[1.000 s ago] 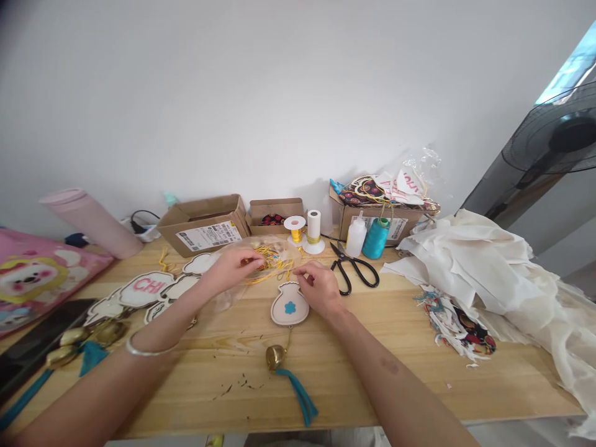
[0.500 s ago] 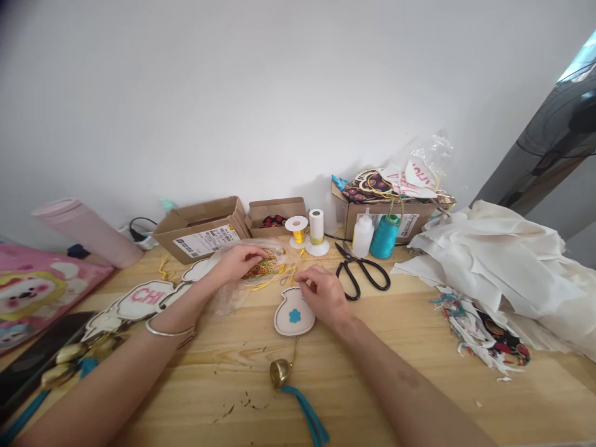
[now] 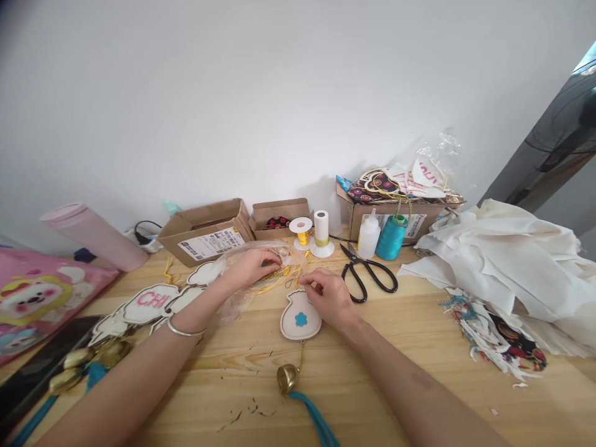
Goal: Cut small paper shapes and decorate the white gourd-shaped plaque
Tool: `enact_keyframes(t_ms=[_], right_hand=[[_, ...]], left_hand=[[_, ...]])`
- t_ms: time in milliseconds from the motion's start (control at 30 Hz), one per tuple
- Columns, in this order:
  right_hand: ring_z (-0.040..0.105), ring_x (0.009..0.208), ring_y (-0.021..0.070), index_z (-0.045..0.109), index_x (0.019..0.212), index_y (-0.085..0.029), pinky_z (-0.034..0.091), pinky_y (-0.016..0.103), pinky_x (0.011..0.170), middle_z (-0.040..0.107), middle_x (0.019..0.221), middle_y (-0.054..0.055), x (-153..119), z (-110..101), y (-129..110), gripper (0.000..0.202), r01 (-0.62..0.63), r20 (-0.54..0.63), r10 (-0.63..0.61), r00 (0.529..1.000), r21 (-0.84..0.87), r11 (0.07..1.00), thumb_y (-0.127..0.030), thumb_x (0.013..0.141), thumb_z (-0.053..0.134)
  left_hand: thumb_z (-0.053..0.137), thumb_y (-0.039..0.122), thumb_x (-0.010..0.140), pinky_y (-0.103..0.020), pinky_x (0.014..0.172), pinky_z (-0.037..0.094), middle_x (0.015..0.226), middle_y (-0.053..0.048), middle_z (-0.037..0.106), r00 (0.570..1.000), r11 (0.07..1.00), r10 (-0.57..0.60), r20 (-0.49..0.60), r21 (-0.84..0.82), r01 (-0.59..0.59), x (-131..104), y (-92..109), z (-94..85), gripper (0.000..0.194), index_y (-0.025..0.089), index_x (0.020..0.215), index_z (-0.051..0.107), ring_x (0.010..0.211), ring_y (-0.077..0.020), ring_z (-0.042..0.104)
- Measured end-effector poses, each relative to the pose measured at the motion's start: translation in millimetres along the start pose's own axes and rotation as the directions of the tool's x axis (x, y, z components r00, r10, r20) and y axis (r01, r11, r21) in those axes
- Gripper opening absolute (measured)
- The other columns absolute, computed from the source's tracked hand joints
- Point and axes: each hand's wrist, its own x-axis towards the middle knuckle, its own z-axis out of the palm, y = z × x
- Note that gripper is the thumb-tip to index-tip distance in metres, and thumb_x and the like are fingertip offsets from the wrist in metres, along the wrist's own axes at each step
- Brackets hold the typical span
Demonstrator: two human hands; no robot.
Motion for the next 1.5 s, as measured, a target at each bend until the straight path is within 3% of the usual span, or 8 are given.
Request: enact_keyframes(t_ms=[467, 667, 933, 1067, 1233, 1500], right_hand=[[0.05, 0.052, 0.0098, 0.066, 0.073, -0.017, 0.041, 0.022, 0.048, 0.066, 0.072, 0.002, 1, 0, 2, 0.018, -0.035, 0.023, 0.036, 0.999, -0.013, 0.999, -0.006, 0.07, 0.052], [0.051, 0.054, 0.0103, 0.067, 0.073, -0.017, 0.042, 0.022, 0.05, 0.066, 0.072, 0.002, 1, 0, 2, 0.019, -0.047, 0.029, 0.047, 0.998, -0.016, 0.999, -0.006, 0.069, 0.052], [0.05, 0.053, 0.0101, 0.067, 0.074, -0.018, 0.043, 0.022, 0.05, 0.066, 0.071, 0.002, 0, 0, 2, 0.02, -0.054, 0.041, 0.056, 0.998, -0.038, 0.998, -0.007, 0.069, 0.051], [0.05, 0.052, 0.0101, 0.067, 0.073, -0.018, 0.043, 0.022, 0.049, 0.066, 0.07, 0.002, 0, 0, 1, 0.021, -0.039, 0.041, 0.04, 0.998, -0.038, 0.999, -0.007, 0.069, 0.05], [0.051, 0.052, 0.0099, 0.068, 0.072, -0.018, 0.043, 0.022, 0.05, 0.066, 0.071, 0.002, 0, -1, 0, 0.021, -0.012, 0.049, 0.013, 0.999, -0.025, 1.0, -0.006, 0.068, 0.051], [0.053, 0.055, 0.0096, 0.068, 0.073, -0.018, 0.044, 0.022, 0.052, 0.066, 0.073, 0.001, 0, -1, 3, 0.021, -0.012, 0.059, 0.013, 0.998, -0.022, 1.0, -0.006, 0.069, 0.051]], left_hand=[[0.053, 0.025, 0.075, -0.026, 0.053, 0.037, 0.064, 0.0, 0.065, 0.993, 0.996, -0.088, 0.073, 0.0, 0.089, 19, 3, -5.3, 0.016, 0.019, 0.069, 0.066, 0.057, -0.0145, 0.055], [0.059, 0.028, 0.07, -0.025, 0.05, 0.034, 0.058, 0.001, 0.062, 0.991, 0.993, -0.115, 0.075, -0.02, 0.117, 22, 0, 2.2, 0.012, 0.019, 0.065, 0.064, 0.053, -0.0138, 0.051], [0.063, 0.023, 0.061, -0.024, 0.047, 0.034, 0.052, 0.004, 0.058, 0.99, 0.983, -0.114, 0.084, -0.137, 0.125, 24, 7, 5.1, 0.005, 0.021, 0.057, 0.061, 0.049, -0.0126, 0.049], [0.064, 0.021, 0.058, -0.024, 0.044, 0.034, 0.05, 0.004, 0.059, 0.984, 0.964, -0.173, 0.053, -0.196, 0.18, 16, 14, -1.0, 0.005, 0.021, 0.053, 0.061, 0.044, -0.0121, 0.048], [0.062, 0.031, 0.064, -0.023, 0.037, 0.029, 0.046, 0.002, 0.057, 0.959, 0.92, -0.282, -0.023, -0.292, 0.263, 1, 13, -2.0, 0.014, 0.018, 0.057, 0.062, 0.034, -0.0099, 0.041], [0.062, 0.039, 0.065, -0.025, 0.054, 0.043, 0.071, -0.005, 0.066, 0.933, 0.846, -0.322, -0.161, -0.492, 0.207, -7, -1, 16.2, 0.025, 0.015, 0.072, 0.058, 0.06, -0.014, 0.058]])
